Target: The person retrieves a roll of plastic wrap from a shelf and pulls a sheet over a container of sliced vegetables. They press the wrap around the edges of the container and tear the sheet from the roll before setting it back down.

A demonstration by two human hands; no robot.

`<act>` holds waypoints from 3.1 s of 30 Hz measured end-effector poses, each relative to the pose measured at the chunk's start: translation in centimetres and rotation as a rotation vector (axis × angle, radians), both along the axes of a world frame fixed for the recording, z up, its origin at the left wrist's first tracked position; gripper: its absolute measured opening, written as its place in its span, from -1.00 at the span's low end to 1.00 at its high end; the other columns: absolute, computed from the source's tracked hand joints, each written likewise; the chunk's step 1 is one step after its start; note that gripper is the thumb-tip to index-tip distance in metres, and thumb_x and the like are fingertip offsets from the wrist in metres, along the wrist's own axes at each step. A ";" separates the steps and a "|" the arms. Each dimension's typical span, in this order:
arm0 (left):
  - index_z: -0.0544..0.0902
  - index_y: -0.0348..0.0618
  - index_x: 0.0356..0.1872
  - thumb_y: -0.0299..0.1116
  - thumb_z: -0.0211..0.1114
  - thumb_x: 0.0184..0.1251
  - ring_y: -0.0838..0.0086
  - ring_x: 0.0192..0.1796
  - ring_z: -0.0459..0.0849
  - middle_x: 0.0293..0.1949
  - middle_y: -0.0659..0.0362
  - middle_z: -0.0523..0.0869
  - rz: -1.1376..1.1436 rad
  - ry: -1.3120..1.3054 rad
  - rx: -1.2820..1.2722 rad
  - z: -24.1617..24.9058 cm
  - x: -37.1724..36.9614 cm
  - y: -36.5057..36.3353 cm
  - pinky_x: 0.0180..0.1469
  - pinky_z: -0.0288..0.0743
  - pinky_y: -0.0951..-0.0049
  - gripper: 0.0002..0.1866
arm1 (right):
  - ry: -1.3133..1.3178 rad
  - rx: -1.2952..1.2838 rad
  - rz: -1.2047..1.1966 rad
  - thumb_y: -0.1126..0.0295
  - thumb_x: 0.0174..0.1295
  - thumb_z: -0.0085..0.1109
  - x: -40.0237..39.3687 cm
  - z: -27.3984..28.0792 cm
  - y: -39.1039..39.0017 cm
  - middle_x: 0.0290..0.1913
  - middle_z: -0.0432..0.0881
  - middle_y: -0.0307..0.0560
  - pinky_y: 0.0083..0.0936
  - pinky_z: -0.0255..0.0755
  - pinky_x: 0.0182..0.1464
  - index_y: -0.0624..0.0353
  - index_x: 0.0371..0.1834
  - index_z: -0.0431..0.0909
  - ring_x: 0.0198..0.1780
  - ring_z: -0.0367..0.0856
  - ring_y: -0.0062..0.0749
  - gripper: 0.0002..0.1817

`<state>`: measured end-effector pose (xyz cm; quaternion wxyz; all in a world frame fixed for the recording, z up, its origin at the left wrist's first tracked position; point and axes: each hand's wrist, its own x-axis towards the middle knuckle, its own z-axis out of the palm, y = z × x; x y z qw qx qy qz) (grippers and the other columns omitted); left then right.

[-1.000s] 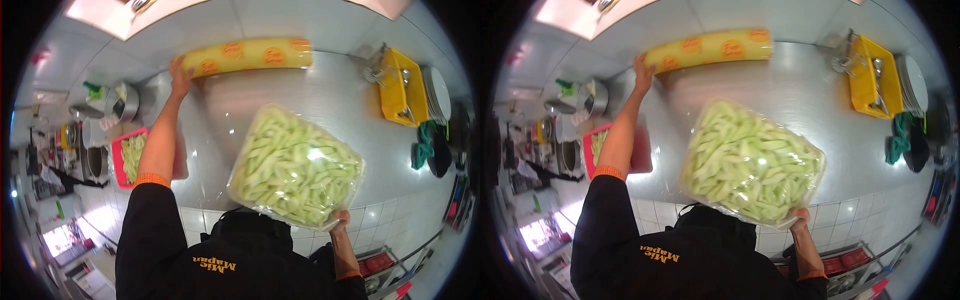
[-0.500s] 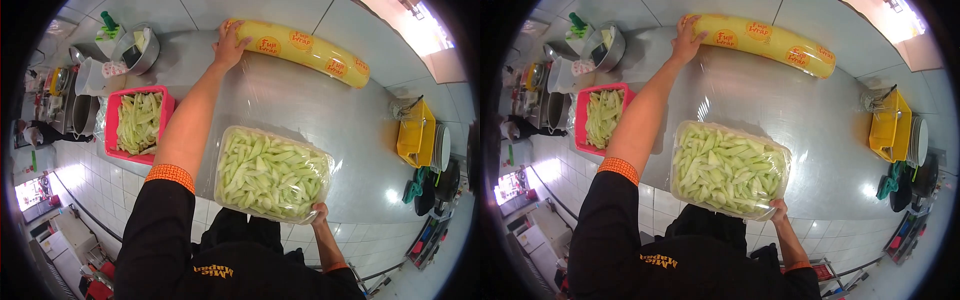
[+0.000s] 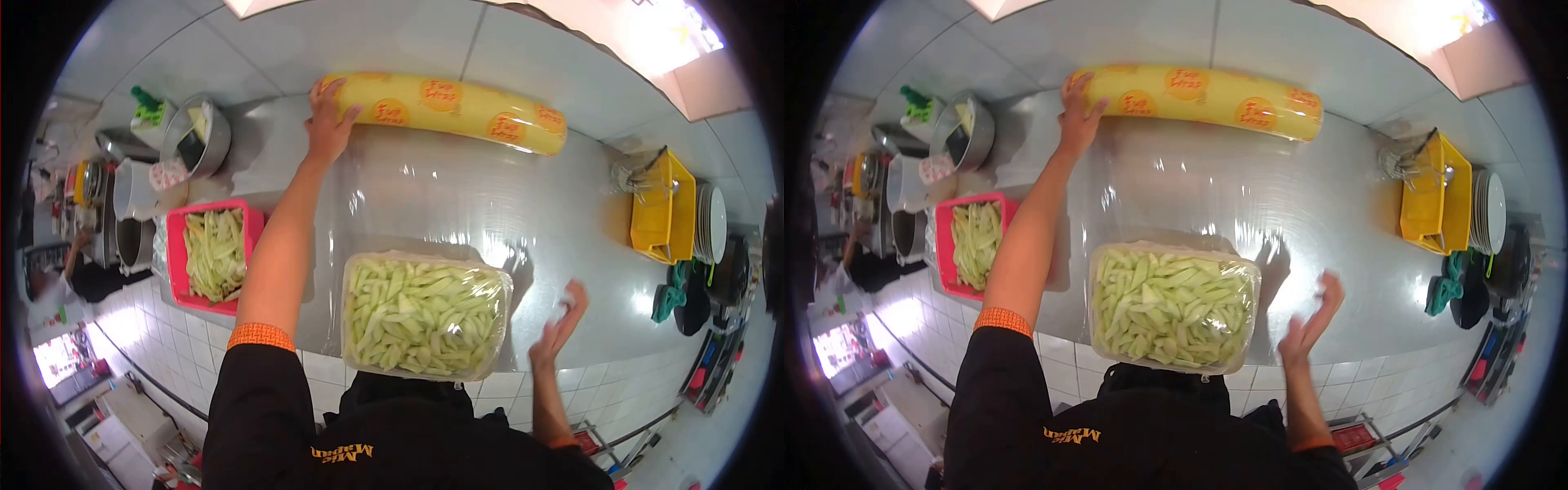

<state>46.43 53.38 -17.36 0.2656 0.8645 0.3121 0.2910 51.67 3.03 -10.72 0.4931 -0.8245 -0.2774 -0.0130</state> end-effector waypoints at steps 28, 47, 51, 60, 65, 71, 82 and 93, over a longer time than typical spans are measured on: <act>0.67 -0.27 0.01 0.04 0.43 0.19 0.53 -0.03 0.64 -0.09 0.19 0.70 -0.004 -0.441 -0.516 30.1 -9.4 -3.8 0.14 0.40 0.50 -0.43 | 0.328 0.299 0.188 -0.11 0.28 0.12 19.8 25.1 12.8 -0.06 0.59 -0.13 -0.52 0.38 0.01 0.28 0.12 0.52 -0.06 0.51 -0.50 -0.36; 0.68 -0.34 -0.34 -0.15 0.39 0.25 0.52 -0.39 0.61 -0.45 0.19 0.70 0.352 -0.024 -0.725 -1.7 -47.1 -38.7 -0.27 0.50 0.44 -0.64 | 0.635 0.054 0.170 0.37 0.24 0.31 -20.6 -3.8 -19.0 -0.14 0.65 -0.07 -0.55 0.47 -0.06 0.36 -0.04 0.51 -0.12 0.58 -0.53 -0.66; 0.71 -0.33 -0.50 -0.05 0.36 0.27 0.55 -0.52 0.59 -0.59 0.20 0.68 0.432 -0.003 -0.773 -9.5 -44.3 -37.2 -0.39 0.48 0.43 -0.56 | 0.620 -0.283 -0.039 0.09 0.19 0.33 -19.2 -8.2 -17.5 -0.16 0.67 0.05 -0.41 0.49 -0.02 0.39 0.05 0.47 -0.12 0.64 -0.23 -0.42; 0.66 -0.33 -0.54 -0.12 0.31 0.32 0.52 -0.53 0.60 -0.60 0.14 0.67 0.321 -0.014 -0.680 -11.6 -44.0 -38.6 -0.44 0.45 0.38 -0.58 | -0.279 -0.165 -0.058 0.13 0.11 0.31 -26.3 -9.2 -11.0 0.22 0.37 0.32 0.04 0.09 0.34 0.39 0.18 0.36 0.32 0.24 0.24 -0.32; 0.63 -0.36 -0.51 -0.20 0.26 0.34 0.40 -0.53 0.63 -0.60 0.05 0.67 0.375 -0.080 -0.563 -8.7 -44.7 -40.9 -0.43 0.47 0.32 -0.63 | -0.263 -0.053 1.005 0.29 0.00 0.28 -32.6 -6.5 4.5 0.01 0.46 -0.04 -0.20 0.26 0.17 0.14 -0.01 0.54 0.13 0.41 -0.11 -0.56; 0.67 -0.42 -0.29 -0.19 0.26 0.30 0.18 -0.37 0.75 -0.45 -0.11 0.73 0.565 -0.124 -0.506 -3.3 -45.2 -45.4 -0.30 0.55 0.22 -0.63 | -0.506 -0.469 0.988 0.36 -0.01 0.24 -32.1 -9.9 8.1 0.07 0.46 -0.12 -0.42 0.25 0.14 0.07 0.00 0.56 0.18 0.37 -0.28 -0.58; 0.62 -0.45 -0.28 -0.15 0.19 0.43 0.37 -0.44 0.68 -0.45 0.05 0.71 1.339 -0.194 -0.488 1.4 -67.3 -56.5 -0.42 0.52 0.35 -0.58 | -0.517 -0.081 1.275 0.45 0.14 0.15 -25.5 -13.4 5.1 0.05 0.53 0.02 -0.24 0.36 0.23 0.12 -0.21 0.57 0.19 0.47 -0.08 -0.85; 0.63 -0.30 -0.40 -0.17 0.22 0.38 0.02 -0.47 0.69 -0.53 -0.08 0.68 1.094 0.546 0.186 14.8 -60.0 -45.1 -0.42 0.50 0.14 -0.66 | 0.153 0.014 0.694 0.66 0.09 0.13 -21.6 -9.4 -6.1 -0.15 0.61 -0.02 -0.44 0.52 -0.10 0.23 -0.27 0.56 -0.17 0.63 -0.30 -0.84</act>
